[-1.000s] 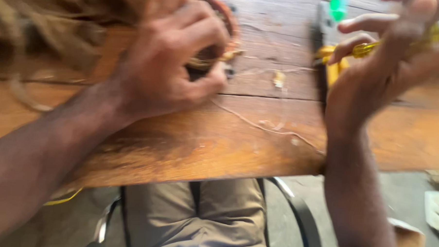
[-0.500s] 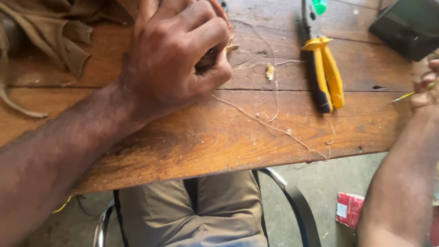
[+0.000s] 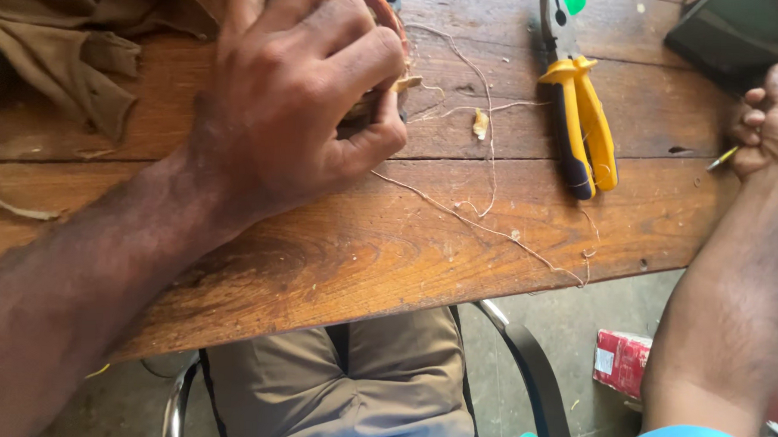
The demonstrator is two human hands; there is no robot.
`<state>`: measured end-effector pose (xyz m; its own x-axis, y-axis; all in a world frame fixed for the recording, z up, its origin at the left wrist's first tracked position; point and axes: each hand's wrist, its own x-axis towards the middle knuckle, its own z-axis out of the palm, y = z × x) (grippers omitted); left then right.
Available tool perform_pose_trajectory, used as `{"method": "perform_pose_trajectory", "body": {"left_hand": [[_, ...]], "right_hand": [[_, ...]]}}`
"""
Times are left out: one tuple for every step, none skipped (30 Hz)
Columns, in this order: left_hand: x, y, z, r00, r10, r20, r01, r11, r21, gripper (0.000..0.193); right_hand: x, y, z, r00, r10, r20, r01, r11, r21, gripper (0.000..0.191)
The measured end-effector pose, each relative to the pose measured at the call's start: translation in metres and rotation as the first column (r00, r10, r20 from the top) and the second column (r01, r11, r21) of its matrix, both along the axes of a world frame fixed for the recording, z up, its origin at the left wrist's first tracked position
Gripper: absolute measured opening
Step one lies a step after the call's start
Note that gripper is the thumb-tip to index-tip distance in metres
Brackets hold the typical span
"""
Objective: The person works on an electric motor stator at a wooden workbench, using a screwdriver to pry and scrape material from the slots between the copper windings and using pliers to grip and pull at the windings, turning the stator as they work around it.
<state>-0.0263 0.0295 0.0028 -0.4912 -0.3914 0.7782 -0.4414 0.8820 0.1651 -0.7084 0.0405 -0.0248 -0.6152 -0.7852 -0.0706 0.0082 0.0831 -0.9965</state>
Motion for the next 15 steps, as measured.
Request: {"method": "perform_pose_trajectory", "body": {"left_hand": [[0.000,0.001,0.000,1.000,0.002,0.005,-0.002,1.000,0.002,0.016],[0.000,0.001,0.000,1.000,0.002,0.007,-0.002,1.000,-0.002,0.016],[0.000,0.001,0.000,1.000,0.002,0.009,-0.002,1.000,-0.005,0.017],[0.000,0.001,0.000,1.000,0.000,0.008,0.000,1.000,-0.013,0.017],[0.000,0.001,0.000,1.000,0.001,0.013,-0.001,1.000,-0.015,0.017],[0.000,0.001,0.000,1.000,0.001,0.017,-0.001,1.000,-0.017,0.016],[0.001,0.001,-0.001,1.000,0.007,0.028,-0.006,1.000,-0.018,0.015],[0.001,0.001,-0.001,0.999,0.006,0.034,-0.006,1.000,-0.016,0.015],[0.002,0.001,-0.002,0.999,0.006,0.039,-0.005,1.000,-0.014,0.015],[0.002,0.001,-0.003,0.999,0.001,0.041,-0.001,1.000,-0.012,0.015],[0.002,0.001,-0.003,0.999,0.001,0.042,-0.001,1.000,-0.010,0.016],[0.002,0.001,-0.004,0.999,0.001,0.042,-0.001,1.000,-0.007,0.016],[0.002,0.002,-0.004,0.999,0.004,0.043,-0.004,1.000,-0.004,0.016],[0.002,0.002,-0.004,0.999,0.004,0.041,-0.004,1.000,-0.010,0.015],[0.002,0.001,-0.005,0.999,0.005,0.039,-0.004,1.000,-0.015,0.015]], "right_hand": [[0.000,-0.001,0.000,0.999,-0.029,-0.031,0.029,0.999,0.020,0.016],[-0.001,-0.001,0.000,0.996,-0.056,-0.063,0.059,0.998,0.038,0.013],[0.001,-0.001,0.001,0.997,-0.056,-0.054,0.058,0.998,0.032,0.014],[0.003,0.000,0.002,0.998,-0.055,-0.044,0.056,0.998,0.026,0.016],[0.005,0.001,0.003,0.998,-0.054,-0.035,0.055,0.998,0.023,0.017],[0.008,0.001,0.003,0.998,-0.057,-0.032,0.057,0.998,0.020,0.018],[0.009,0.002,0.003,0.998,-0.057,-0.028,0.058,0.998,0.013,0.018],[0.010,0.001,0.003,0.998,-0.059,-0.026,0.059,0.998,0.009,0.018],[0.010,0.001,0.003,0.998,-0.063,-0.024,0.064,0.998,0.014,0.017],[0.009,0.001,0.003,0.997,-0.068,-0.022,0.068,0.998,0.018,0.017],[0.007,0.000,0.002,0.997,-0.071,-0.020,0.071,0.997,0.019,0.017],[0.005,0.000,0.001,0.997,-0.073,-0.007,0.073,0.997,0.020,0.017],[0.003,0.000,0.000,0.997,-0.076,0.007,0.076,0.997,0.019,0.018],[0.001,0.000,0.000,0.997,-0.079,0.020,0.079,0.997,0.015,0.018],[-0.001,0.000,-0.001,0.997,-0.078,-0.005,0.078,0.997,0.017,0.018]]}}
